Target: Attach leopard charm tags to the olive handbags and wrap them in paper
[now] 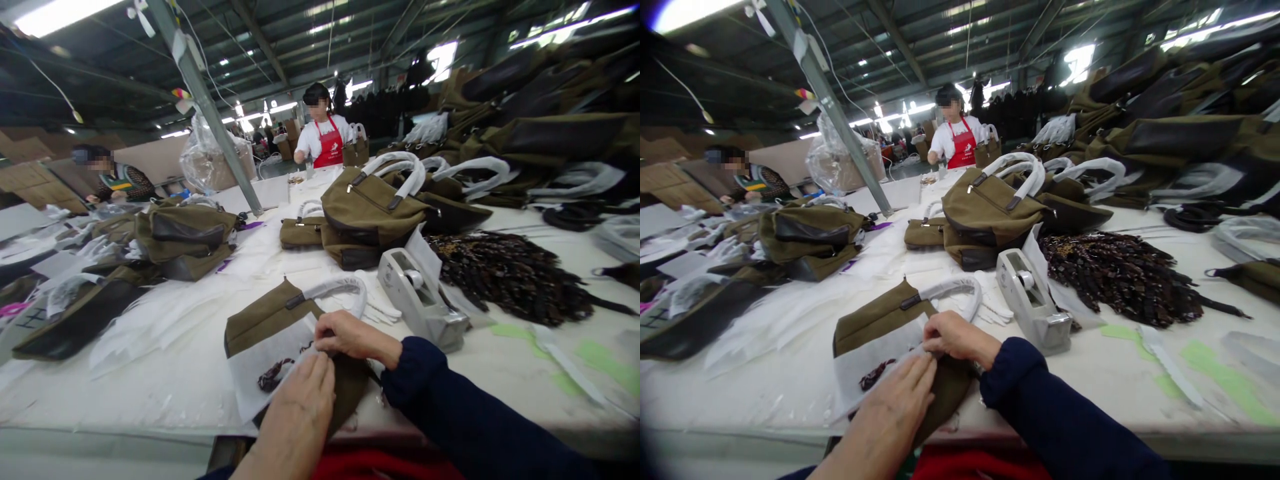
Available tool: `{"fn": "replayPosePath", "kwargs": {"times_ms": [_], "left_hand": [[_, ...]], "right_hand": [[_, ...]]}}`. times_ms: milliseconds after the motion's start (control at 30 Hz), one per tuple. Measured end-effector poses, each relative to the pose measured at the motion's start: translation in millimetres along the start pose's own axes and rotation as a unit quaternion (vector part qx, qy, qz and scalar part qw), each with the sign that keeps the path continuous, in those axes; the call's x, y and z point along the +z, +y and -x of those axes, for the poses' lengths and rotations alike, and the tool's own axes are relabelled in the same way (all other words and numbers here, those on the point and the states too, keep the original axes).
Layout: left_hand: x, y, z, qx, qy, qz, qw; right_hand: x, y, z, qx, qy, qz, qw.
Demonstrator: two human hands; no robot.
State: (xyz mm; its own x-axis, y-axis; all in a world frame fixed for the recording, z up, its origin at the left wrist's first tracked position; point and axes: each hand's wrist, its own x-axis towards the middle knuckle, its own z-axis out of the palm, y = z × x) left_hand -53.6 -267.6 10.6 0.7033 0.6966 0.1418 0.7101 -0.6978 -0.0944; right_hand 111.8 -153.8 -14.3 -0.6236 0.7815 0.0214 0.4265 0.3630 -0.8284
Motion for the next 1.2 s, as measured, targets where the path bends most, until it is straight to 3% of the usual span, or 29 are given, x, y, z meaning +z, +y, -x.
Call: {"fn": "replayPosePath", "kwargs": {"times_ms": [67, 133, 367, 567, 800, 900, 1033, 1200], "left_hand": [[13.8, -9, 0, -0.015, -0.011, -0.025, 1.000], [15.9, -21, 1, -0.021, -0.029, -0.006, 0.999], [-10.7, -34, 1, -0.086, -0.056, 0.164, 0.981], [-10.3, -42, -3, -0.106, -0.068, 0.237, 0.963], [-7.5, -44, -2, -0.116, -0.069, 0.244, 0.960], [-8.4, -43, -3, -0.117, -0.071, 0.236, 0.962], [-11.0, -42, -3, -0.115, -0.071, 0.235, 0.963], [-9.9, -42, -1, -0.118, -0.063, 0.235, 0.963]], "right_hand": [[0, 3, -2, 0.006, -0.011, 0.000, 1.000], [-1, 5, -3, 0.009, -0.020, 0.001, 1.000], [-5, 7, -9, 0.022, -0.052, 0.009, 0.998], [-5, 3, -12, 0.028, -0.060, 0.048, 0.997], [-9, -18, -9, -0.036, 0.020, 0.149, 0.988], [-8, -24, -22, -0.081, -0.003, 0.234, 0.969], [-4, -30, -40, -0.079, -0.015, 0.290, 0.954], [-2, -38, -20, -0.099, -0.005, 0.300, 0.949]]}}
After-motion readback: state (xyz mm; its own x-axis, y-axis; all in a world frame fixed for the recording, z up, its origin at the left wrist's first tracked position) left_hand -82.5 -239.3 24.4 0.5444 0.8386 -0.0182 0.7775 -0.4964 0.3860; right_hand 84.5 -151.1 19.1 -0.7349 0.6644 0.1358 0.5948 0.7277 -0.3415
